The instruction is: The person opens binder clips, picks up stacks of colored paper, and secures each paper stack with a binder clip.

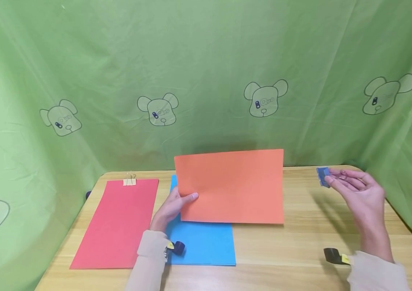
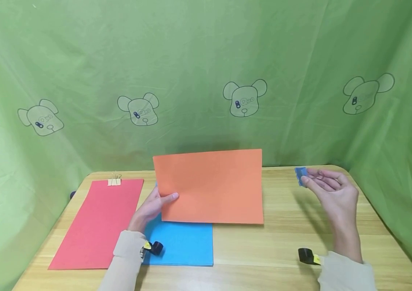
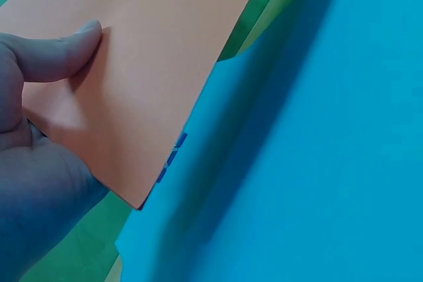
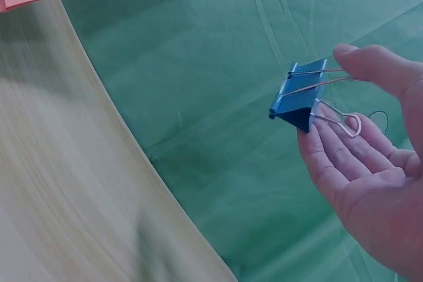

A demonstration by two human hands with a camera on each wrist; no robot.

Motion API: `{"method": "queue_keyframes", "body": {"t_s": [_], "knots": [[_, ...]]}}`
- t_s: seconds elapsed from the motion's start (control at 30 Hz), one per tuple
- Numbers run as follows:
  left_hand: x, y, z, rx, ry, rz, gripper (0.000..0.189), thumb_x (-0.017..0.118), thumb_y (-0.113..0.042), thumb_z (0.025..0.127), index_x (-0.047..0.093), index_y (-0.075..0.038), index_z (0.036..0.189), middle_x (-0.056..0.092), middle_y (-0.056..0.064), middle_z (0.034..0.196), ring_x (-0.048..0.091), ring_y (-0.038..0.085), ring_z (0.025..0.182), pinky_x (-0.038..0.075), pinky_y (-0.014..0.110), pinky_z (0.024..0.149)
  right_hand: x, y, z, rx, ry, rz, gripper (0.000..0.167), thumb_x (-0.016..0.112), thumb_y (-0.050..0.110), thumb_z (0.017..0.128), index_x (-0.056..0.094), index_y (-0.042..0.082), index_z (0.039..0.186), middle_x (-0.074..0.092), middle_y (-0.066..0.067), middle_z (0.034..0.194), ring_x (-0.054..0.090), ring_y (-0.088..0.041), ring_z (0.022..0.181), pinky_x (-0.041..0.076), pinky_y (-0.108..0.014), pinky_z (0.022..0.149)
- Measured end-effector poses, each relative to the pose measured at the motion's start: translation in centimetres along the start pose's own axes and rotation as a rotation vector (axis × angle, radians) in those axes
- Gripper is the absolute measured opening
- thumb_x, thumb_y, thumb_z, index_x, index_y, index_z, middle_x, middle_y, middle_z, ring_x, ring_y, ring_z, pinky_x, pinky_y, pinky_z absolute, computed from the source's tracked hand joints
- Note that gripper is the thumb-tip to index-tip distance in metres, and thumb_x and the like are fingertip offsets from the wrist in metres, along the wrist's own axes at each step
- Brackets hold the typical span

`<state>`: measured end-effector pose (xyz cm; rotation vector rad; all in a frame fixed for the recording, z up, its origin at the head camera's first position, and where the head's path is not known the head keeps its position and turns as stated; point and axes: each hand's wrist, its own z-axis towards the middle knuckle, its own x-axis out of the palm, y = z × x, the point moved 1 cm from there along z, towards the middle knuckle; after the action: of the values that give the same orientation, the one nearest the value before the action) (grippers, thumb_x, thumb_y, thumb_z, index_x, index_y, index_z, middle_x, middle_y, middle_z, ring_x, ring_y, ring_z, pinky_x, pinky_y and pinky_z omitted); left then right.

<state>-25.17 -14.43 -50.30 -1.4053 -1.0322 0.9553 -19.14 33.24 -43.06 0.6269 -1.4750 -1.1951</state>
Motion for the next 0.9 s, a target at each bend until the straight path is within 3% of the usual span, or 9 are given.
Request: {"method": "queue_keyframes", "body": {"t_s": [0.3, 0.6, 0.9], "knots": [[-0.05, 0.03, 0.02, -0.006, 0.01, -0.006, 0.037, 0.071, -0.01, 0.095, 0.057, -0.004, 0.129, 0.07, 0.006, 0.11, 0.067, 0.02, 0.103, 0.051, 0.036, 0.094, -0.19, -0.05, 0.13, 0.037, -0.022, -0.072, 0.041, 0.08, -0.009, 0.083, 0.072, 0.005, 0.121, 0.078, 0.001, 0.103, 0.073, -0.004, 0.093, 0.055, -0.017, 0.081], [-0.1, 0.11, 0.04, -0.018, 0.016, -0.028, 0.037, 0.071, -0.01, 0.095, 0.055, -0.004, 0.128, 0.07, 0.006, 0.11, 0.067, 0.019, 0.102, 0.051, 0.036, 0.094, -0.19, -0.49, 0.39, 0.048, 0.037, 0.136, 0.032, 0.069, -0.018, 0.087, 0.073, -0.004, 0.116, 0.077, -0.011, 0.105, 0.075, -0.019, 0.096, 0.056, -0.029, 0.084], [-0.21, 0.11, -0.03, -0.036, 0.028, -0.048, 0.041, 0.071, -0.01, 0.095, 0.052, -0.004, 0.131, 0.068, 0.007, 0.115, 0.065, 0.021, 0.108, 0.05, 0.037, 0.097, 0.61, -0.82, 0.38, 0.017, 0.092, 0.222, 0.028, 0.063, -0.02, 0.09, 0.071, -0.01, 0.114, 0.076, -0.017, 0.105, 0.076, -0.023, 0.093, 0.057, -0.031, 0.083]]}}
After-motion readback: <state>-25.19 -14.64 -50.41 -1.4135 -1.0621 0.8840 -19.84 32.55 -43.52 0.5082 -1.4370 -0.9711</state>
